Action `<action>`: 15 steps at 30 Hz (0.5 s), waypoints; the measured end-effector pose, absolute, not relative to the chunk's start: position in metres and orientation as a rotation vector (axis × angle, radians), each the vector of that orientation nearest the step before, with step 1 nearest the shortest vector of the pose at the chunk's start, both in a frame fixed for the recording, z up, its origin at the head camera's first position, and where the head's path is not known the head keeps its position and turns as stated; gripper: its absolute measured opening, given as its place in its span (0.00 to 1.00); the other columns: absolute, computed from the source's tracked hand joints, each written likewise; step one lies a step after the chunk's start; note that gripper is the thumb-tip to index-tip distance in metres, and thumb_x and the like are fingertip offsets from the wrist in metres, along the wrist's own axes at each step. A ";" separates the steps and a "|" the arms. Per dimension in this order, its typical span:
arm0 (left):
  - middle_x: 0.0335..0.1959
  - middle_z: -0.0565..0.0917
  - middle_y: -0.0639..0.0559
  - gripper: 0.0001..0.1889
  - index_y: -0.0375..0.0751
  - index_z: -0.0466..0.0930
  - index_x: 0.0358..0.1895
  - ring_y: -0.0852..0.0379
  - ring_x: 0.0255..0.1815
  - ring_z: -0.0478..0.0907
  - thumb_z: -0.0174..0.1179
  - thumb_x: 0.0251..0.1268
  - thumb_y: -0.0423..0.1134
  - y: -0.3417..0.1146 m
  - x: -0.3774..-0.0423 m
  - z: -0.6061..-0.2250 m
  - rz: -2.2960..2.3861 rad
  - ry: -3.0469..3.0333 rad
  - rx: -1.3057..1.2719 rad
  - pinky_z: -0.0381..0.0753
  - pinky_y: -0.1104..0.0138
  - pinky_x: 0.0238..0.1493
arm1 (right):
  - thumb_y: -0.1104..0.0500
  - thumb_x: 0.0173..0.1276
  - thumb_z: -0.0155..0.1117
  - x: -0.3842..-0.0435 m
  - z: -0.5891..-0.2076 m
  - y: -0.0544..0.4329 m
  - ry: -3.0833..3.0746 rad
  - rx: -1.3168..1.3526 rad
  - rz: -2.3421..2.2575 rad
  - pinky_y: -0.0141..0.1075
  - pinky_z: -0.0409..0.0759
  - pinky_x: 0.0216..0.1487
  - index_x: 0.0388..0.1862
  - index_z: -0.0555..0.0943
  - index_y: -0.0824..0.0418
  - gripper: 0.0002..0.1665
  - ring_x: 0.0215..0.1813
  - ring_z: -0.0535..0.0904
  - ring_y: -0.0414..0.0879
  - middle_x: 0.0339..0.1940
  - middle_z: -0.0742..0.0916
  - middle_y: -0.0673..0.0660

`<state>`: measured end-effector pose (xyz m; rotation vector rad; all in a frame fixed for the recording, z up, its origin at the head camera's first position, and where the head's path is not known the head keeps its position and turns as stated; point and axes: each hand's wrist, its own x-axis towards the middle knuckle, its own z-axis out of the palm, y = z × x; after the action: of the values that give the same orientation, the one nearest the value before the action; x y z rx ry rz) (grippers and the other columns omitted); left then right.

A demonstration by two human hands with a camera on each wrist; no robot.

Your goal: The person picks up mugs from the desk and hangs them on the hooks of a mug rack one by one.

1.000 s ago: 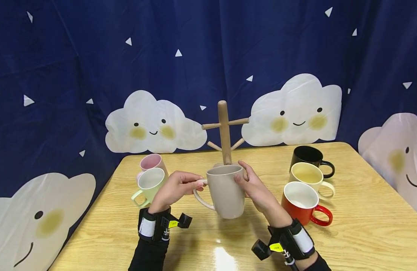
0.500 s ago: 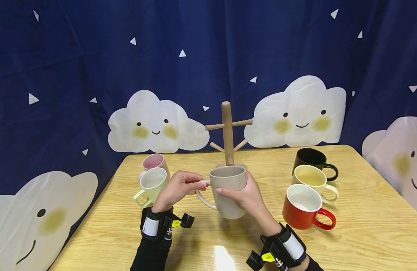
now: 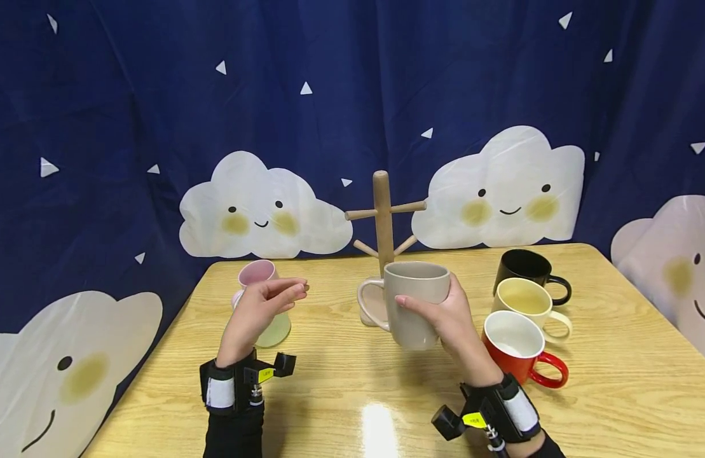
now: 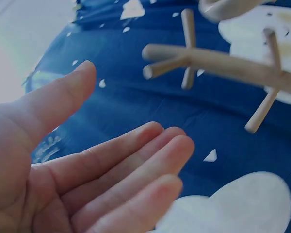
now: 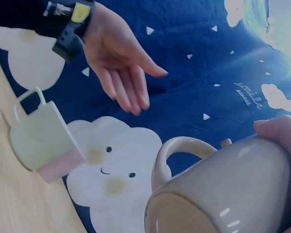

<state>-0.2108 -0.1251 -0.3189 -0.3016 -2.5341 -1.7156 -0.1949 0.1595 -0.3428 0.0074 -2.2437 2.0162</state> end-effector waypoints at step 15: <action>0.42 0.85 0.49 0.15 0.45 0.83 0.47 0.55 0.45 0.81 0.59 0.60 0.47 -0.146 -0.194 -0.308 -1.455 -2.597 -0.199 0.77 0.59 0.51 | 0.60 0.54 0.69 -0.219 -0.370 0.157 -1.774 -0.255 2.216 0.28 0.78 0.39 0.49 0.65 0.49 0.28 0.42 0.75 0.38 0.45 0.73 0.51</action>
<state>-0.1940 -0.1461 -0.3076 -0.1988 -2.5973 -1.4546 -0.2189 0.1571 -0.3703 -0.2549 -1.7738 2.2158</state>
